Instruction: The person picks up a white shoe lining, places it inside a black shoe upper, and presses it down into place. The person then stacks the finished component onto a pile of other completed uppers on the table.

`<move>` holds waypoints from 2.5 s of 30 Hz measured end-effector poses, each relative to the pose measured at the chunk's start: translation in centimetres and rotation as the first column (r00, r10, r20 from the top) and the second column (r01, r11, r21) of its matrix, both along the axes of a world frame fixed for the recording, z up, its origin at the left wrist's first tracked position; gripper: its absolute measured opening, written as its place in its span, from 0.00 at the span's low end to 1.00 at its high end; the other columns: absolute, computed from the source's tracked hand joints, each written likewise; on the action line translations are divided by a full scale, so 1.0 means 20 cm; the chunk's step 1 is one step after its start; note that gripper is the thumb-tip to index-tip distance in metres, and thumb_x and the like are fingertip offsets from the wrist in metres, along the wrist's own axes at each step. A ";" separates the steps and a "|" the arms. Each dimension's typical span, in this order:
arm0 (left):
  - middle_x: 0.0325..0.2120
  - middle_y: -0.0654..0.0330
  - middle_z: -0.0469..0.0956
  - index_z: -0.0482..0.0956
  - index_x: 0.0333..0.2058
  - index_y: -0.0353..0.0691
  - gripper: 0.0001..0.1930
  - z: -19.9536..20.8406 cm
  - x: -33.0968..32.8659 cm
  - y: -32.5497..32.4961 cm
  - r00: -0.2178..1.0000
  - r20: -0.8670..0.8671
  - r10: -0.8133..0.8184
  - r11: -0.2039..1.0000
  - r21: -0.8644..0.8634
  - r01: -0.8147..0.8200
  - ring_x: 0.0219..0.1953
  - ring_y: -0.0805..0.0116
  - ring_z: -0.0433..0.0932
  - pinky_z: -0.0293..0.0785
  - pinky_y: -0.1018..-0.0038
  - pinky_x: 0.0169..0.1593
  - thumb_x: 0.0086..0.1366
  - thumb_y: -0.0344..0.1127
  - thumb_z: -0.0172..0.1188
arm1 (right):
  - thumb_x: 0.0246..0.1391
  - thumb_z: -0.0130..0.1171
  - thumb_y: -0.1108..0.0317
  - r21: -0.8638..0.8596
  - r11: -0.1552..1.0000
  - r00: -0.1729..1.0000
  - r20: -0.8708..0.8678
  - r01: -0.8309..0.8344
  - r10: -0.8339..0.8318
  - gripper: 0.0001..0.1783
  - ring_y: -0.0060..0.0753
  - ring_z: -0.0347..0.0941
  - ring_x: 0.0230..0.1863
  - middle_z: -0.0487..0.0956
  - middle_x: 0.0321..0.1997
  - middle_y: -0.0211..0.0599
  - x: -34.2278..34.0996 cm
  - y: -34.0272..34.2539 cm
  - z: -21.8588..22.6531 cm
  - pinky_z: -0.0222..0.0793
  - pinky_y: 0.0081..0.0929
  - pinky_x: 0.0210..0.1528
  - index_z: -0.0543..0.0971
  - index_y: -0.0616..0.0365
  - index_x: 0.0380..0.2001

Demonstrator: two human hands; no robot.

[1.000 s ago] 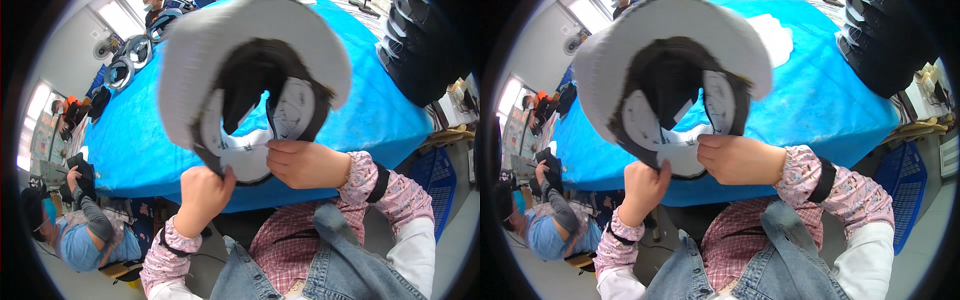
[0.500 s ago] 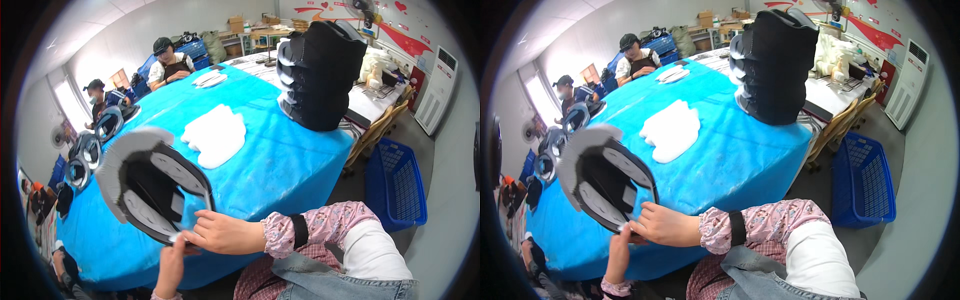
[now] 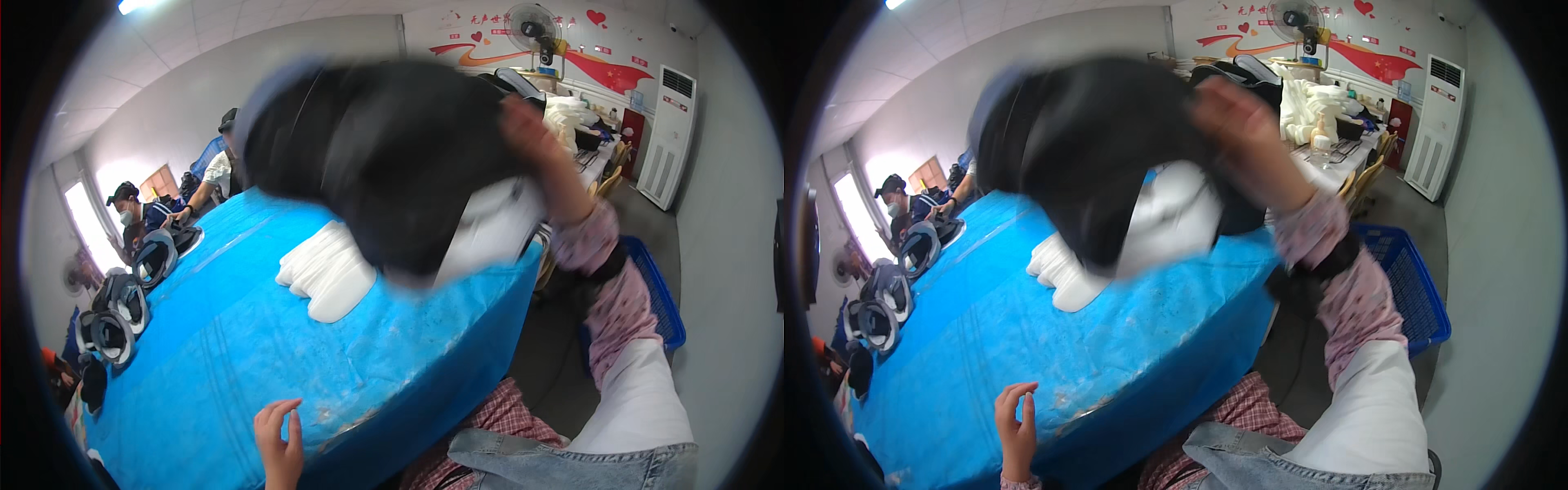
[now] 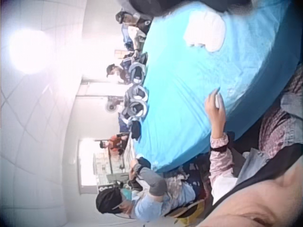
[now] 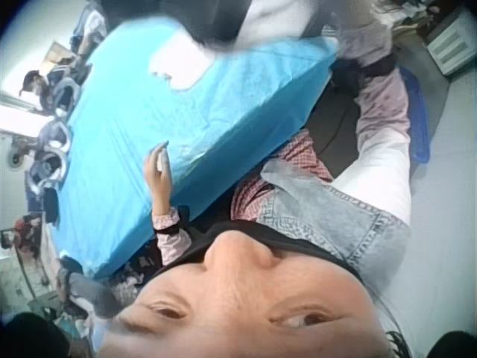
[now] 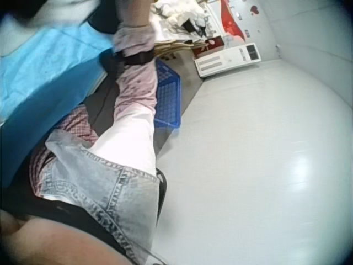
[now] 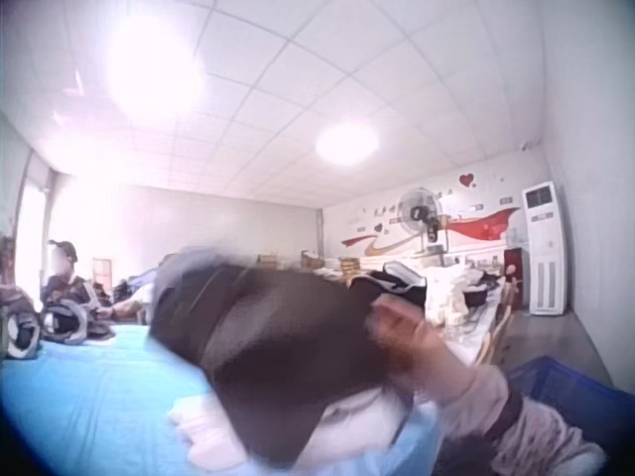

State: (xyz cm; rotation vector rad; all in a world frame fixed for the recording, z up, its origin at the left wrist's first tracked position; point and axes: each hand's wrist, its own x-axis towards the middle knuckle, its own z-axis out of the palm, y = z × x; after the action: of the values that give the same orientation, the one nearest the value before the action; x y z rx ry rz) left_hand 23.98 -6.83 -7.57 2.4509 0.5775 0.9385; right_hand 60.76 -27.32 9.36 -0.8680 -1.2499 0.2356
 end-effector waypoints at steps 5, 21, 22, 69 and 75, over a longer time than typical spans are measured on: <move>0.33 0.54 0.75 0.76 0.35 0.33 0.08 -0.20 -0.07 0.18 0.999 -0.044 -0.006 0.997 -0.083 0.002 0.39 0.60 0.73 0.67 0.71 0.44 0.57 0.25 0.52 | 0.59 0.43 0.66 0.134 0.918 0.927 -0.036 0.374 -0.372 0.19 0.35 0.72 0.46 0.74 0.43 0.39 0.53 -0.27 0.26 0.69 0.29 0.51 0.65 0.65 0.50; 0.35 0.52 0.74 0.76 0.33 0.32 0.07 -0.18 -0.06 0.16 0.998 0.022 -0.055 0.986 -0.156 0.058 0.39 0.58 0.73 0.67 0.71 0.43 0.56 0.25 0.52 | 0.47 0.52 0.38 -0.153 0.534 0.509 -0.177 0.832 -0.843 0.35 0.31 0.67 0.46 0.70 0.45 0.35 0.86 -0.35 0.31 0.64 0.32 0.48 0.71 0.57 0.48; 0.35 0.52 0.74 0.76 0.33 0.32 0.07 -0.18 -0.06 0.16 0.998 0.021 -0.057 0.986 -0.158 0.060 0.39 0.58 0.73 0.67 0.71 0.43 0.56 0.25 0.52 | 0.47 0.52 0.38 -0.155 0.532 0.507 -0.176 0.832 -0.844 0.35 0.31 0.67 0.46 0.70 0.45 0.35 0.86 -0.33 0.34 0.64 0.32 0.48 0.71 0.57 0.48; 0.37 0.51 0.75 0.77 0.37 0.36 0.09 -0.19 -0.07 0.19 0.991 -0.122 0.047 0.999 0.020 -0.045 0.39 0.53 0.72 0.67 0.66 0.44 0.58 0.27 0.52 | 0.38 0.63 0.39 0.383 -0.263 -0.440 0.510 0.886 -0.739 0.35 0.50 0.68 0.44 0.66 0.43 0.48 0.97 0.12 0.25 0.67 0.38 0.47 0.72 0.49 0.45; 0.37 0.53 0.76 0.77 0.37 0.37 0.09 -0.17 -0.05 0.18 0.984 -0.162 0.079 0.997 -0.004 -0.081 0.39 0.54 0.73 0.67 0.67 0.44 0.58 0.27 0.53 | 0.38 0.61 0.39 0.452 -0.106 -0.419 0.681 0.886 -0.601 0.34 0.51 0.70 0.44 0.68 0.42 0.48 0.96 0.35 0.32 0.67 0.39 0.47 0.73 0.51 0.45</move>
State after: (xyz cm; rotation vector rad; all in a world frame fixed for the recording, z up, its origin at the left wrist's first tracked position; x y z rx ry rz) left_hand 22.98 -3.22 -11.06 2.5264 0.7392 0.7684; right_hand 79.90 -20.31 15.79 -2.2436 -0.8553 -1.5629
